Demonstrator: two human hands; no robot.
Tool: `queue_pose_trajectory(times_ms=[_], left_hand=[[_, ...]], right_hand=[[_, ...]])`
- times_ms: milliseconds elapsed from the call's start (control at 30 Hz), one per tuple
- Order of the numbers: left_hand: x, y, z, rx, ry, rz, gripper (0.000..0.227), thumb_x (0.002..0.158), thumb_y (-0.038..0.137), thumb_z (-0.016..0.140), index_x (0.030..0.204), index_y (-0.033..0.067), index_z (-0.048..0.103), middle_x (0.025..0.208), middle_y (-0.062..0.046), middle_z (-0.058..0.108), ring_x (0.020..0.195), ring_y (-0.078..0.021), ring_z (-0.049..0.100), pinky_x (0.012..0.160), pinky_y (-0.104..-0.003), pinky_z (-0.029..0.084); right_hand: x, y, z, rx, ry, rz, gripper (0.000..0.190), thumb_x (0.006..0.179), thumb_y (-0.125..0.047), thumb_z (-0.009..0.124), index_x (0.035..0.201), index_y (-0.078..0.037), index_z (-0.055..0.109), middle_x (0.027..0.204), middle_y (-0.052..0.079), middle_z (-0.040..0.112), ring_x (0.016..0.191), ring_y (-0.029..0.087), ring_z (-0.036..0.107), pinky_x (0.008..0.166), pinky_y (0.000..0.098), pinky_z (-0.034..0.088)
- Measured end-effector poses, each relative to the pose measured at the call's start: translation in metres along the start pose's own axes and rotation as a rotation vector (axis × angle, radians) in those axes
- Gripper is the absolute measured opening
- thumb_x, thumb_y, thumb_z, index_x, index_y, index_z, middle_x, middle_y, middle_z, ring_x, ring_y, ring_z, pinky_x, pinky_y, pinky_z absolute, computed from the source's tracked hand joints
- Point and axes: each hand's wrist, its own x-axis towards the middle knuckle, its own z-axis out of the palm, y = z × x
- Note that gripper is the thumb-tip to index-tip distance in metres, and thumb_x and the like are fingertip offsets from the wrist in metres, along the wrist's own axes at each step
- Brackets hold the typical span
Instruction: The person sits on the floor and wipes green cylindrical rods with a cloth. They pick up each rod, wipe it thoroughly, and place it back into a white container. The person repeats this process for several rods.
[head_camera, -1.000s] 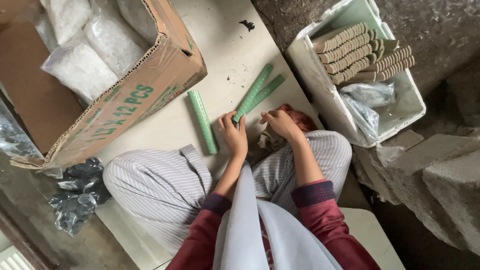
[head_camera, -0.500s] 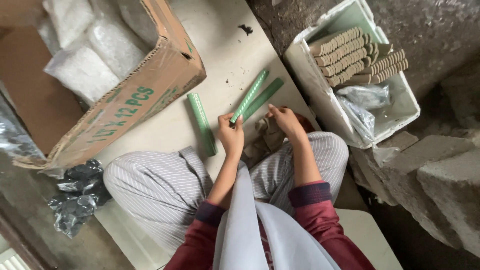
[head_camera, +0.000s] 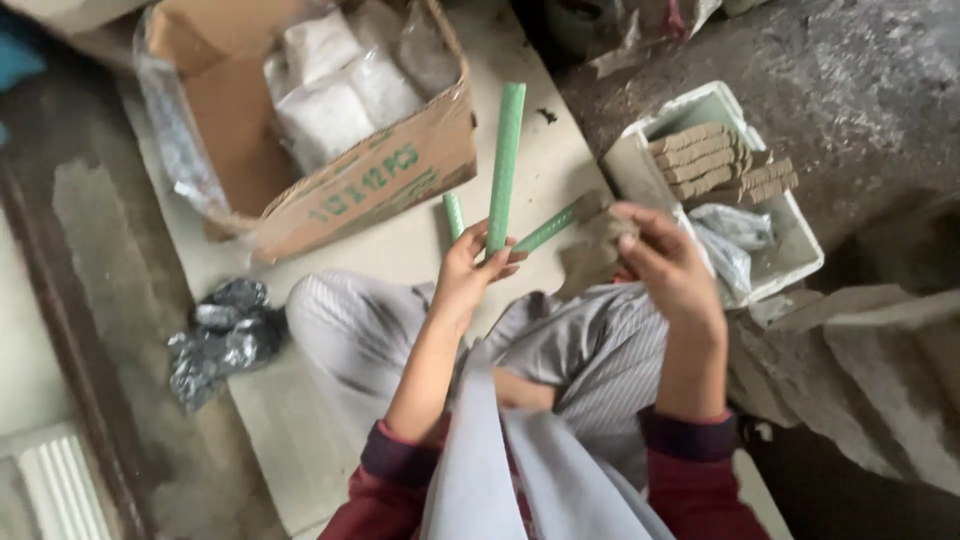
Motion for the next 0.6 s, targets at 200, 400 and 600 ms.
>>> queue_pose_trajectory(times_ms=[200, 400, 600], left_hand=[[-0.031, -0.022, -0.013, 0.014, -0.092, 0.084, 0.046, 0.093, 0.004, 0.072, 0.135, 0.0011, 0.052, 0.113, -0.024, 0.071, 0.097, -0.0326, 0.075, 0.084, -0.036, 0.064], [-0.064, -0.005, 0.005, 0.096, -0.159, 0.082, 0.053, 0.095, 0.007, 0.072, 0.139, -0.0041, 0.046, 0.110, -0.028, 0.073, 0.097, -0.0278, 0.073, 0.086, -0.035, 0.062], [-0.099, 0.030, 0.022, -0.048, -0.147, 0.020, 0.040, 0.093, 0.001, 0.071, 0.128, -0.0110, 0.056, 0.114, -0.026, 0.071, 0.103, -0.0306, 0.071, 0.088, -0.040, 0.062]], right_hand=[[-0.043, -0.115, 0.059, -0.307, 0.050, -0.589, 0.018, 0.108, 0.002, 0.065, 0.126, 0.005, 0.063, 0.118, 0.018, 0.063, 0.087, 0.012, 0.053, 0.076, 0.0262, 0.053], [-0.055, -0.098, 0.099, -0.399, 0.008, -0.793, 0.010, 0.106, 0.005, 0.063, 0.116, 0.005, 0.065, 0.110, 0.018, 0.067, 0.109, 0.029, 0.065, 0.095, 0.0432, 0.054], [-0.061, -0.050, 0.123, -0.614, -0.056, -0.780, 0.032, 0.096, 0.012, 0.064, 0.112, -0.013, 0.076, 0.109, 0.008, 0.073, 0.123, 0.036, 0.065, 0.086, 0.0441, 0.057]])
